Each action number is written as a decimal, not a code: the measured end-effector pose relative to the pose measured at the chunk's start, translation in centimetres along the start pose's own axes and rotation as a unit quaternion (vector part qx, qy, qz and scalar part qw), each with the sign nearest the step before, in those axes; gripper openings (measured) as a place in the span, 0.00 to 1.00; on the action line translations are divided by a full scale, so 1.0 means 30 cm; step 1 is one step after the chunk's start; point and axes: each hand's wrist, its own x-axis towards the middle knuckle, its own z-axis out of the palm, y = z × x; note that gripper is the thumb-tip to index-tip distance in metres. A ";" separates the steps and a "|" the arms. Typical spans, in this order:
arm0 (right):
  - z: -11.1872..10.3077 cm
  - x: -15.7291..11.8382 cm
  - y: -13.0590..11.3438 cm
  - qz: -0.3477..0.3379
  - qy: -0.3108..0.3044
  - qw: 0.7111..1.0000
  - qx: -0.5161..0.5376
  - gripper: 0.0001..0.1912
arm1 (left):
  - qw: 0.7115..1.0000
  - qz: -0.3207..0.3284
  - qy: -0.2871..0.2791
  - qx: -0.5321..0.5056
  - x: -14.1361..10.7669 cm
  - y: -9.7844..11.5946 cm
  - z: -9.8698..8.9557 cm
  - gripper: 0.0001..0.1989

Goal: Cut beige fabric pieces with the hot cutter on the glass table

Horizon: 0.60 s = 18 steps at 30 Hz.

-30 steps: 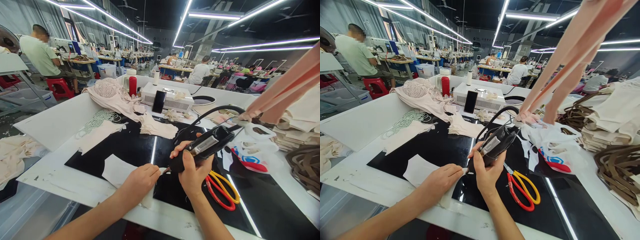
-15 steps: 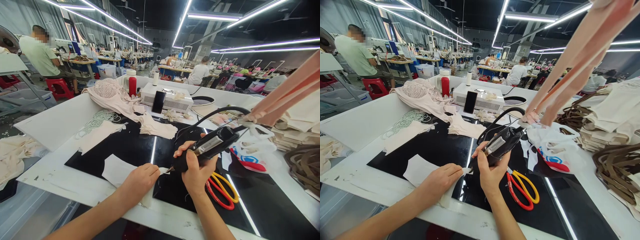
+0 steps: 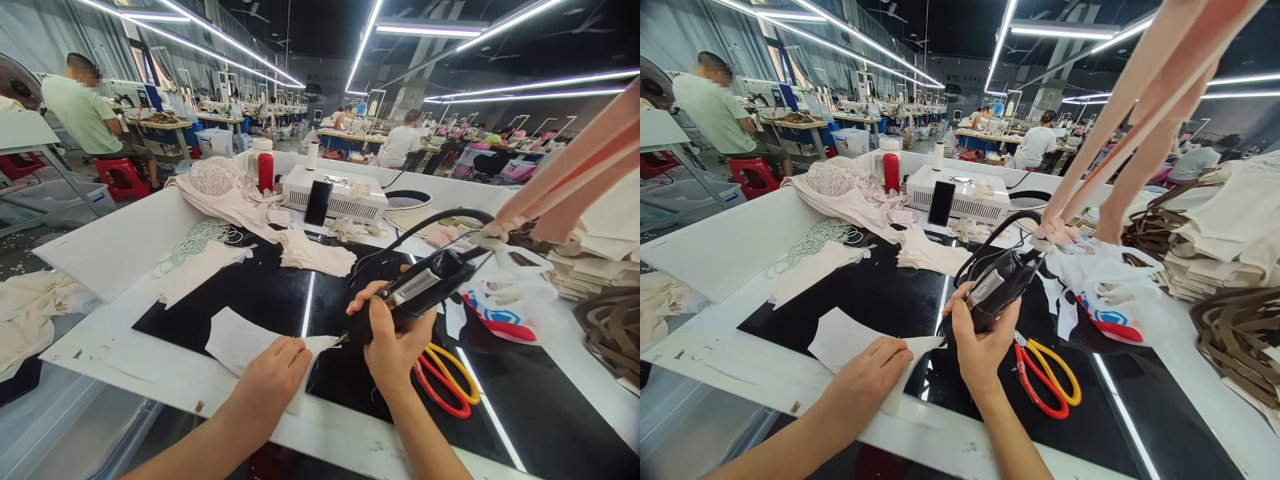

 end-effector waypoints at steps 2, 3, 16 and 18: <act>0.000 -0.005 -0.009 -0.005 -0.001 1.000 0.005 0.16 | 1.000 -0.013 -0.029 0.003 -0.001 -0.005 0.006 0.20; -0.001 -0.008 -0.013 -0.007 -0.001 1.000 0.007 0.16 | 0.999 -0.019 -0.037 0.003 0.000 -0.008 0.008 0.20; -0.017 -0.057 -0.056 0.009 0.006 1.000 0.005 0.28 | 0.998 -0.027 -0.040 -0.026 0.027 -0.034 0.008 0.16; -0.017 -0.064 -0.064 0.011 0.006 1.000 0.000 0.28 | 0.999 -0.020 -0.026 -0.015 0.036 -0.032 0.014 0.13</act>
